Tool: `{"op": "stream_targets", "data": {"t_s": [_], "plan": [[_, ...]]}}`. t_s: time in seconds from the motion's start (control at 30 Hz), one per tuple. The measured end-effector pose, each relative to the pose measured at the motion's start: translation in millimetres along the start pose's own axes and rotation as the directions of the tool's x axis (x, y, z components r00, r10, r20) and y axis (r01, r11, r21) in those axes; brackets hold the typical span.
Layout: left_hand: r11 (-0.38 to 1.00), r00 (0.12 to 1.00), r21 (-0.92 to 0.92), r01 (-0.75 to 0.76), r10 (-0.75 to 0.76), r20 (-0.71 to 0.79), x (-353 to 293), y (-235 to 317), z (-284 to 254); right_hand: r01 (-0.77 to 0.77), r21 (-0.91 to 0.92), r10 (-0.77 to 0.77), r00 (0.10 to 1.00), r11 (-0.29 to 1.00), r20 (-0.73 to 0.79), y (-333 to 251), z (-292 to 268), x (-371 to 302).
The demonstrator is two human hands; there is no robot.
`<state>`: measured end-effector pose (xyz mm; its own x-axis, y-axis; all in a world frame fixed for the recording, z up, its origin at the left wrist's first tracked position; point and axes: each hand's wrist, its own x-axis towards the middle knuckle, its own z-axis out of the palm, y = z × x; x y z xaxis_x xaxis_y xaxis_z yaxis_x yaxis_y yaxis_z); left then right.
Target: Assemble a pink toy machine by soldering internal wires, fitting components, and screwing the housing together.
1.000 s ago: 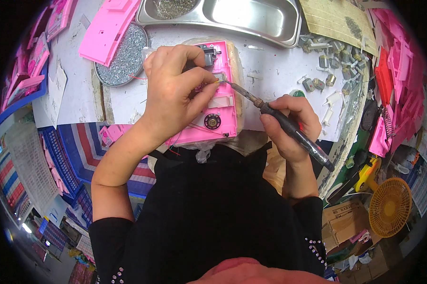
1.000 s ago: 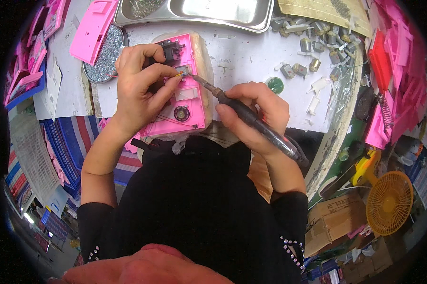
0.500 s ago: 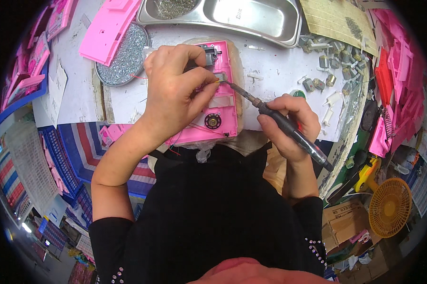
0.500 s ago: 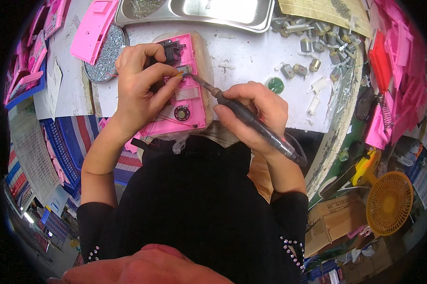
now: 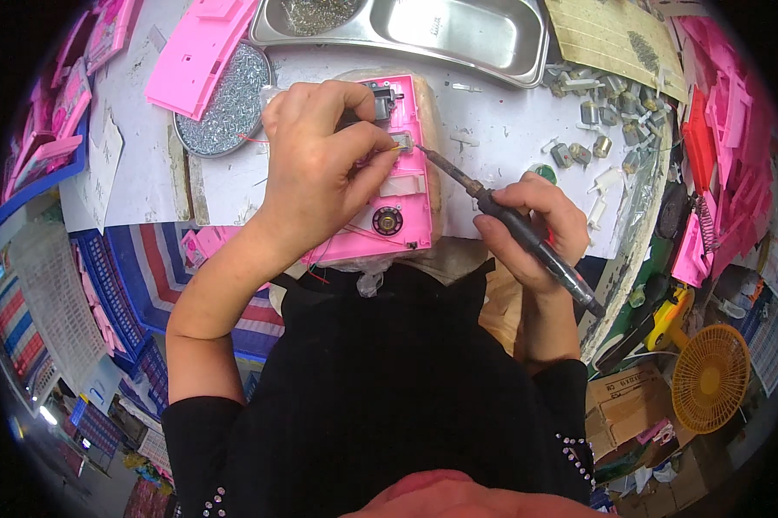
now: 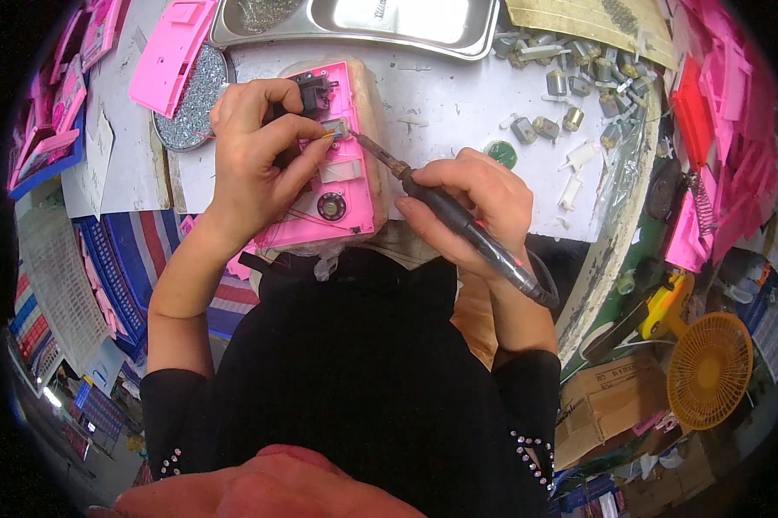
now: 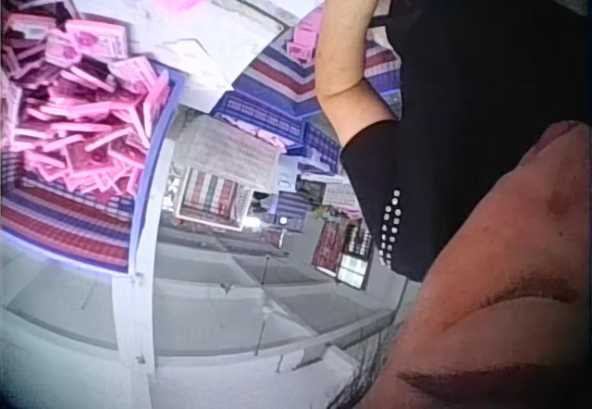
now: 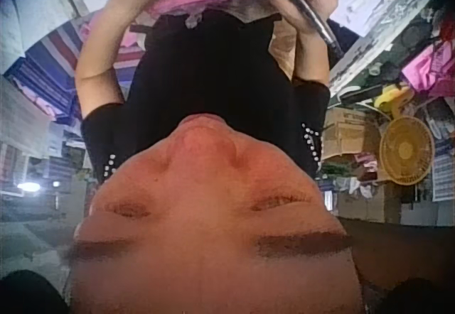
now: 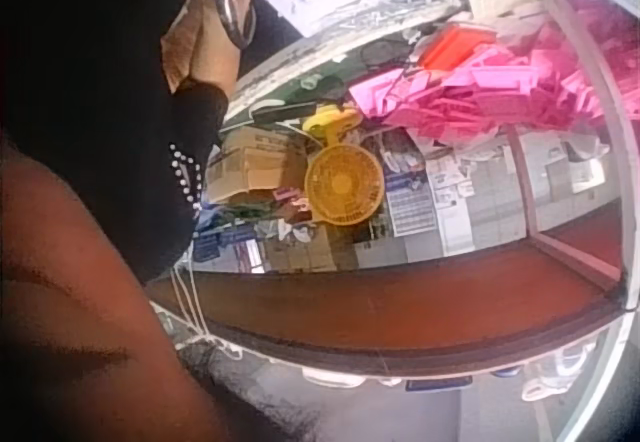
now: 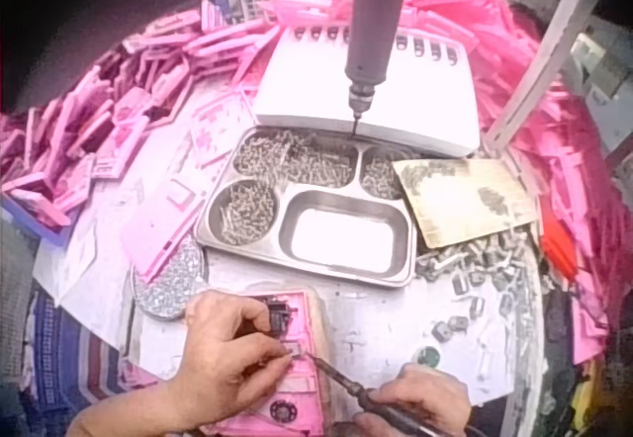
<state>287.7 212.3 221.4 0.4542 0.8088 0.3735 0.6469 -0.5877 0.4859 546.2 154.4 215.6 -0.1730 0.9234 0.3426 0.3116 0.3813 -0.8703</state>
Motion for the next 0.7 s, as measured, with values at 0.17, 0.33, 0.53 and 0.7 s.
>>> {"op": "stream_targets", "data": {"t_s": [0.17,0.33,0.53,0.7], "plan": [[1.0,1.0,0.006,0.01,-0.01,0.01,-0.1,0.8,-0.3,0.003,0.027,-0.004,0.999,1.0,0.04,-1.3,1.2,-0.6],[1.0,1.0,0.011,0.009,-0.009,0.008,-0.5,0.8,-0.5,-0.001,-0.006,0.001,0.999,1.0,0.049,-2.9,1.8,1.1],[0.998,0.998,0.02,-0.057,0.056,0.009,-1.8,1.4,-8.3,-0.036,-0.028,0.036,0.999,0.999,-0.019,-0.8,1.0,-0.3],[0.997,0.998,0.038,-0.065,0.066,-0.024,-5.9,1.4,-12.3,-0.042,0.004,0.042,0.996,0.999,-0.081,6.7,-0.2,-4.5]]}}
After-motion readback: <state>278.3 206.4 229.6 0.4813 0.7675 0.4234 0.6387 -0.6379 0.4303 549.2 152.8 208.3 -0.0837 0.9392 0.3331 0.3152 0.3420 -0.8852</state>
